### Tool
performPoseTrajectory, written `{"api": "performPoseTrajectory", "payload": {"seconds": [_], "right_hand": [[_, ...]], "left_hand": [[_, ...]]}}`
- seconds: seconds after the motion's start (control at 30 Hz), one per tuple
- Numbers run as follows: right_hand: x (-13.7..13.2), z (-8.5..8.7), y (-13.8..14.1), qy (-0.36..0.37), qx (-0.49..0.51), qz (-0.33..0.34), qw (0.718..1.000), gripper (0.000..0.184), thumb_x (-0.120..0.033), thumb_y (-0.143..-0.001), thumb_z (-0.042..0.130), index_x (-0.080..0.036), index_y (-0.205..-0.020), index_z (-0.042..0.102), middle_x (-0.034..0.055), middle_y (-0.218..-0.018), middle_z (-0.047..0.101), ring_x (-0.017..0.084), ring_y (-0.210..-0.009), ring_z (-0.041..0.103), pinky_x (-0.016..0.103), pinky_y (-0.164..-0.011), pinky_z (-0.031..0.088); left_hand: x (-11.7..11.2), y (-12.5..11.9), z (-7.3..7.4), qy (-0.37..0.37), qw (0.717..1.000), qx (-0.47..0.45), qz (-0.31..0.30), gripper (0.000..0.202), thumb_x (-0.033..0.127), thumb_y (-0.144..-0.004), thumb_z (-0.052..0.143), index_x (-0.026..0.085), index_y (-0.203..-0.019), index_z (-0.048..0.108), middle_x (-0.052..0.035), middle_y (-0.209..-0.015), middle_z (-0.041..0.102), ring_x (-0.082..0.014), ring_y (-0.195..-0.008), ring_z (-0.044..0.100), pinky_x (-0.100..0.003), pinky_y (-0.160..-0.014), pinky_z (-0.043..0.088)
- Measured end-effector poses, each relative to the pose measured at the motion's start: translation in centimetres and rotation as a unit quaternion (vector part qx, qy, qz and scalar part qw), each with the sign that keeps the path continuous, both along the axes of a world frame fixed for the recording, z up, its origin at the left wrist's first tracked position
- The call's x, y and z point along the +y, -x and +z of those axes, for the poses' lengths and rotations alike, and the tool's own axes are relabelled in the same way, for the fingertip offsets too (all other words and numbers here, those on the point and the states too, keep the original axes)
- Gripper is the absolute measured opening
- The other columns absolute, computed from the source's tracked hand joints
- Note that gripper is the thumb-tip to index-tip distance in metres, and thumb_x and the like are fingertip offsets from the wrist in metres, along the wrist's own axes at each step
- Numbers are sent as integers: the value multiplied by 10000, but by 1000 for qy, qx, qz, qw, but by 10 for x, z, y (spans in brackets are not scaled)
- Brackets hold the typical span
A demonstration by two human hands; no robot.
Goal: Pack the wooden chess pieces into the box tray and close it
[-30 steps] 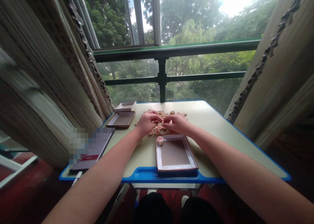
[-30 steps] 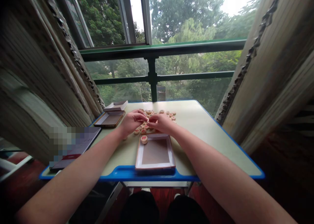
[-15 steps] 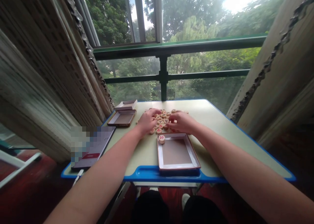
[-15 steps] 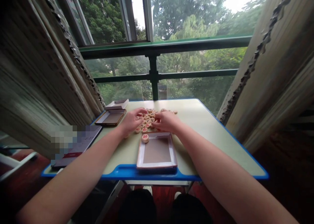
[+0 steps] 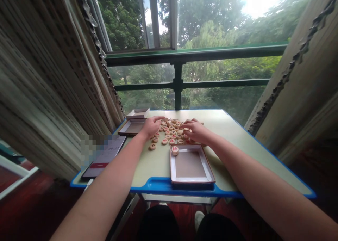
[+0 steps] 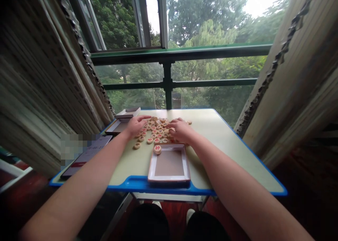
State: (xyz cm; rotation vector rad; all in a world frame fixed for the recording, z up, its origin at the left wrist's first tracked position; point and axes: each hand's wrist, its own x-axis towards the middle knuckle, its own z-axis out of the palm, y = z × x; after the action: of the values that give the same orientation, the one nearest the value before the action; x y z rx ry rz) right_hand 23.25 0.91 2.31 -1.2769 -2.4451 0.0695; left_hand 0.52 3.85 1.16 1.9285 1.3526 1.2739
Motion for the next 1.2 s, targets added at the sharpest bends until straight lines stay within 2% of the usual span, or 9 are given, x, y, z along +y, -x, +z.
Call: {"api": "performPoseTrajectory", "payload": {"seconds": [0.23,0.33,0.43,0.53,0.67,0.87,1.0,1.1,1.2], "right_hand": [[5,-5,-3,-9,-40,-29,999,219,-282,-796,518,-216,-886,707,56,-996,670,232,-913,487,347,-822,364],[4,-6,-1,-5,-30,-3,1000,258,-287,-817,504,-211,-992,679,56,-1096,646,225,-962,500,346,-849,358],[3,-6,1,1,-32,39,999,244,-252,-837,475,-203,-952,685,55,-1101,644,205,-975,524,345,-889,337],[3,-6,2,1,-31,8,999,205,-267,-816,505,-204,-892,685,61,-1054,651,221,-966,510,344,-868,357],[3,-7,2,17,-33,-26,999,187,-253,-814,507,-203,-889,671,68,-993,658,241,-972,481,329,-822,384],[6,-11,3,21,-12,-56,998,263,-287,-804,530,-220,-1028,651,68,-987,658,240,-954,494,330,-813,389],[5,-9,4,35,-8,-52,998,331,-293,-799,534,-215,-1108,625,56,-939,677,236,-937,512,332,-829,382],[5,-7,4,36,-27,-43,998,260,-290,-799,537,-200,-1001,674,74,-942,673,236,-923,522,352,-873,356],[5,-7,3,27,-9,-53,998,185,-281,-778,571,-209,-904,685,71,-947,660,228,-921,517,344,-850,370]], "left_hand": [[-6,4,11,54,984,-166,-37,538,564,-785,419,111,-933,669,-134,-1074,656,-260,-1097,544,-411,-932,408],[-6,3,10,49,981,-184,-39,624,632,-790,339,111,-897,665,-138,-1032,670,-255,-1079,557,-394,-914,420],[-5,4,8,49,980,-191,-37,690,671,-791,255,120,-867,663,-135,-1006,677,-248,-1062,568,-375,-887,439],[-4,3,7,53,981,-184,-37,724,683,-793,200,127,-840,663,-129,-987,682,-236,-1035,582,-358,-869,451],[-4,2,5,48,985,-159,-39,734,685,-795,188,131,-817,670,-120,-949,690,-228,-1000,596,-349,-855,457],[-6,0,6,29,994,-96,-42,740,676,-808,175,144,-823,689,-96,-869,701,-225,-936,612,-330,-789,474],[-5,2,4,-32,999,19,-17,664,659,-809,249,168,-740,691,-67,-766,695,-218,-867,613,-320,-771,461],[-4,3,0,-94,989,108,-18,583,634,-803,333,192,-636,674,-50,-670,670,-210,-803,611,-307,-762,440],[-3,2,-2,-120,982,142,-30,555,608,-813,352,196,-611,664,-52,-617,644,-200,-745,604,-290,-726,428]]}}
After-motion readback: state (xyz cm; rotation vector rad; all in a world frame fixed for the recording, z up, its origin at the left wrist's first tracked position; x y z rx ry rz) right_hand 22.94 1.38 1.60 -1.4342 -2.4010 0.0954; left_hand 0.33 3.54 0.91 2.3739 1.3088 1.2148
